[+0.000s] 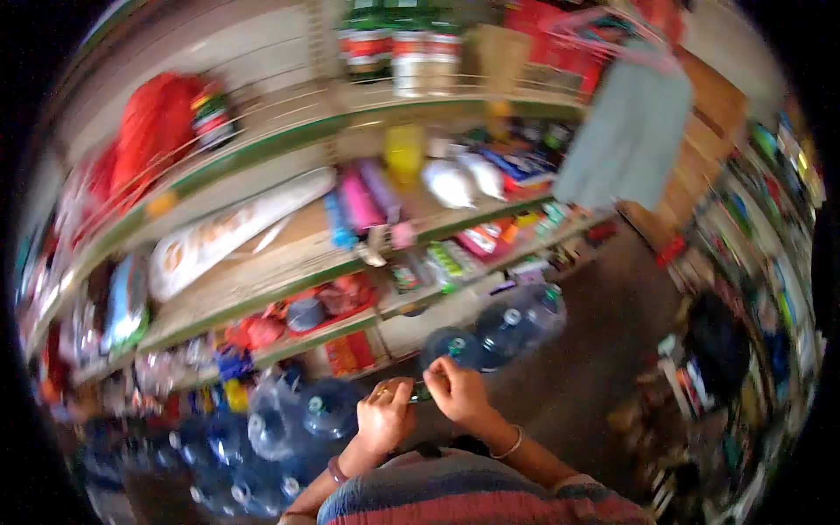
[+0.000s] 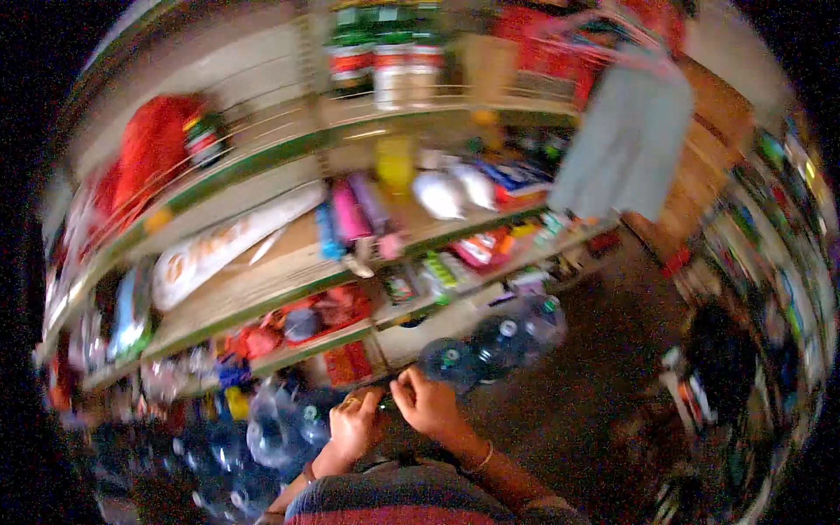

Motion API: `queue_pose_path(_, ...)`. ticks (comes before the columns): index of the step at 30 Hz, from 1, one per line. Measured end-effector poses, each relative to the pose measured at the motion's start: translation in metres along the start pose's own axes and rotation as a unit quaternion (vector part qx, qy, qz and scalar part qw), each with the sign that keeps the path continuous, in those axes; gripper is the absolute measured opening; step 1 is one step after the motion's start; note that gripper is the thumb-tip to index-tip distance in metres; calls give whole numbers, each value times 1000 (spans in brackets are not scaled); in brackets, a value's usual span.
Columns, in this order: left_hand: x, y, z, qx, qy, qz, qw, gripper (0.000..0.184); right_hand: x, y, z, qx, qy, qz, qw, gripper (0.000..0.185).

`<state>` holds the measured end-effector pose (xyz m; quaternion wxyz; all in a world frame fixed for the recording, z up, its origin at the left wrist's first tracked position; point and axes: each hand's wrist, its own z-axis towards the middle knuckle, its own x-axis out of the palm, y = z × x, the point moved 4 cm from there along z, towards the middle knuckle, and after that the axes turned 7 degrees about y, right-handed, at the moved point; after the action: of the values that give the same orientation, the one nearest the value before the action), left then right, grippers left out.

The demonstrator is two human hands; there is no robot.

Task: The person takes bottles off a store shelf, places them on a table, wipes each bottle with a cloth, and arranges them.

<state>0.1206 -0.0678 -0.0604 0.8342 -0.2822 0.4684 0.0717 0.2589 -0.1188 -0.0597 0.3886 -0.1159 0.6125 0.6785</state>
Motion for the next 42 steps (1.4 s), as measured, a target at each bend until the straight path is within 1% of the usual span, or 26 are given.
queue_pose_path(4,67,-58,25,-18,118,-91,989,35,-66,-55,-49,-6,-123,73,990,24)
queue_pose_path(5,84,-76,36,0,128,-162,978,34,-85,-71,-62,26,-120,86,989,27)
queue_pose_path(6,104,-97,46,12,140,-230,963,34,-106,-87,-78,54,-116,104,986,31)
queue_pose_path(7,125,-122,55,-33,211,-296,931,34,-131,-103,-99,78,-134,126,980,34)
queue_pose_path(9,159,-169,71,-4,254,-363,896,34,-178,-134,-129,112,-162,172,965,41)
queue_pose_path(10,181,-202,81,10,276,-391,878,35,-206,-159,-149,125,-180,149,964,43)
queue_pose_path(11,198,-224,85,-8,322,-393,861,32,-223,-175,-165,141,-194,122,963,45)
queue_pose_path(13,246,-262,87,-84,381,-511,766,30,-257,-202,-203,160,-237,82,955,47)
queue_pose_path(14,259,-280,87,-135,409,-566,703,29,-271,-204,-216,167,-250,64,952,48)
queue_pose_path(15,245,-316,97,-162,425,-555,696,27,-279,-213,-228,167,-265,44,949,48)
queue_pose_path(16,256,-332,100,-160,445,-567,674,28,-287,-224,-239,165,-280,25,945,49)
queue_pose_path(17,269,-352,102,-158,459,-579,654,29,-295,-234,-254,190,-288,72,936,51)
queue_pose_path(18,281,-369,107,-157,471,-595,632,30,-306,-241,-266,200,-306,59,929,53)
queue_pose_path(21,316,-406,118,-115,516,-601,600,34,-331,-261,-294,228,-342,41,910,57)
queue_pose_path(24,368,-433,130,-60,564,-578,587,37,-358,-283,-318,262,-371,50,889,60)
queue_pose_path(25,382,-449,135,-74,585,-605,536,37,-368,-294,-325,270,-389,53,879,61)
queue_pose_path(28,419,-496,155,-105,623,-607,483,36,-392,-337,-342,305,-433,97,843,64)
queue_pose_path(29,432,-509,164,-74,636,-588,494,36,-407,-347,-345,326,-433,120,832,65)
queue_pose_path(30,445,-522,174,-77,643,-589,483,37,-422,-358,-346,346,-435,141,819,66)
queue_pose_path(31,457,-536,185,-80,650,-590,471,38,-436,-371,-347,327,-454,140,817,66)
queue_pose_path(32,470,-552,193,-83,657,-593,458,39,-449,-385,-349,320,-471,116,814,66)
queue_pose_path(35,512,-594,218,-53,646,-602,467,36,-489,-412,-356,328,-504,55,797,65)
queue_pose_path(38,552,-646,241,91,658,-500,555,36,-541,-428,-373,361,-534,6,765,65)
queue_pose_path(40,563,-689,248,199,646,-444,588,37,-557,-443,-395,369,-577,-16,729,66)
queue_pose_path(41,569,-712,249,257,633,-416,600,38,-558,-459,-410,350,-614,32,707,66)
queue_pose_path(42,580,-731,248,314,597,-402,619,40,-560,-473,-427,360,-632,47,685,66)
